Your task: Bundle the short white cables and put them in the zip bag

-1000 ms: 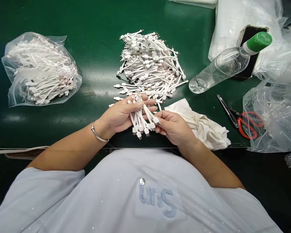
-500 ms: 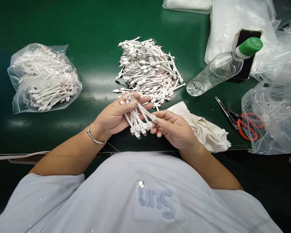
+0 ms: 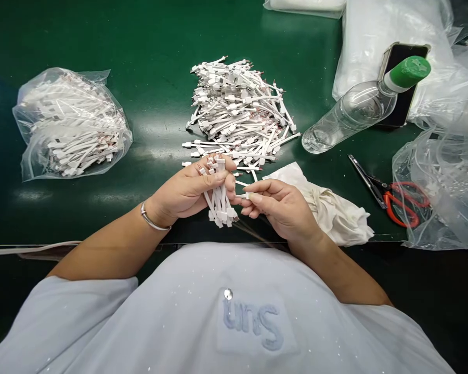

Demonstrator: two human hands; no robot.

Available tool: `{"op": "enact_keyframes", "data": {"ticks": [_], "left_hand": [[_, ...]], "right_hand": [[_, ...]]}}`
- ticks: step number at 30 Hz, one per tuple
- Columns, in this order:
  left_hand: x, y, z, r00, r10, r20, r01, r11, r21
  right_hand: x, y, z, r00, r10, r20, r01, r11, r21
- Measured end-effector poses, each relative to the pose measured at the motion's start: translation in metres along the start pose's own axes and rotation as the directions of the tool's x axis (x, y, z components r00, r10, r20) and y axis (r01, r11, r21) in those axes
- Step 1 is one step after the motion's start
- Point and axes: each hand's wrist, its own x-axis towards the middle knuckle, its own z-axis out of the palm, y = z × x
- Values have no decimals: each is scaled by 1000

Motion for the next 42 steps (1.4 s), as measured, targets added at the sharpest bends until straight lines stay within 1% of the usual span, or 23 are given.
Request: {"op": "enact_keyframes", "data": {"ticks": [3, 10, 15, 18, 21, 23, 24, 25, 26, 27, 28, 29, 30, 31, 33, 35, 36, 37, 38, 39, 40, 41, 42], "left_hand": [[0, -1, -2, 999, 17, 40, -19, 999, 43], [0, -2, -4, 996, 50, 75, -60, 990, 128], [-1, -1, -3, 995, 64, 79, -77, 982, 173], [-2, 0, -2, 994, 70, 81, -86, 973, 212], [-2, 1, 0, 993, 64, 95, -87, 962, 258], [-3, 0, 2, 996, 47, 79, -67, 956, 284], [-3, 0, 2, 998, 35, 52, -48, 955, 293], [-2, 0, 1, 1000, 22, 6, -23, 956, 292], [-1, -1, 0, 999, -5, -46, 17, 959, 282], [1, -1, -1, 995, -24, -95, 47, 967, 252], [3, -1, -2, 986, -47, -159, 82, 971, 225], [6, -2, -2, 974, -64, -216, 109, 973, 201], [7, -2, -1, 961, -66, -268, 116, 977, 177], [8, -2, 1, 948, -70, -311, 124, 980, 157], [9, -1, 7, 925, -53, -376, 110, 985, 133], [11, 1, 16, 896, -18, -444, 83, 988, 127], [14, 4, 22, 875, 1, -483, 70, 989, 128], [17, 6, 28, 854, 14, -520, 63, 989, 131], [21, 9, 36, 836, 18, -548, 66, 989, 134], [26, 11, 44, 825, 14, -565, 78, 987, 139], [30, 14, 52, 821, 8, -571, 93, 985, 148], [34, 15, 60, 822, 6, -570, 105, 981, 161], [37, 16, 67, 824, 6, -566, 114, 978, 176]], "right_hand": [[1, 0, -1, 1000, 22, 8, -22, 1000, 7], [2, 0, -2, 996, 94, 11, -94, 996, 9], [2, 0, -3, 995, 98, 24, -98, 995, 23], [3, 1, -3, 996, 86, 24, -86, 996, -12], [5, 3, -3, 999, 40, 21, -37, 994, -104], [4, 4, -1, 998, 19, 62, -4, 975, -224], [4, 4, -1, 996, 3, 87, 23, 952, -305], [4, 4, -1, 994, -37, 98, 73, 917, -393], [3, 2, -1, 988, -119, 96, 151, 860, -488], [3, 0, -1, 970, -226, 89, 234, 769, -594], [3, -2, -2, 946, -312, 90, 286, 671, -684], [2, -6, -3, 924, -372, 91, 308, 584, -751], [0, -9, -3, 909, -406, 91, 310, 515, -799], [-2, -12, -4, 904, -417, 90, 301, 473, -828], [-7, -18, -5, 907, -412, 85, 277, 433, -858], [-13, -23, -8, 907, -417, 61, 246, 406, -880], [-16, -25, -12, 903, -428, 34, 226, 406, -886], [-20, -26, -18, 895, -446, -5, 208, 427, -880], [-25, -28, -26, 880, -472, -56, 197, 471, -860], [-31, -29, -35, 855, -504, -120, 195, 527, -827], [-37, -30, -47, 820, -540, -191, 197, 580, -790], [-44, -31, -61, 767, -580, -275, 190, 615, -766], [-52, -32, -76, 698, -621, -358, 149, 614, -775]]}}
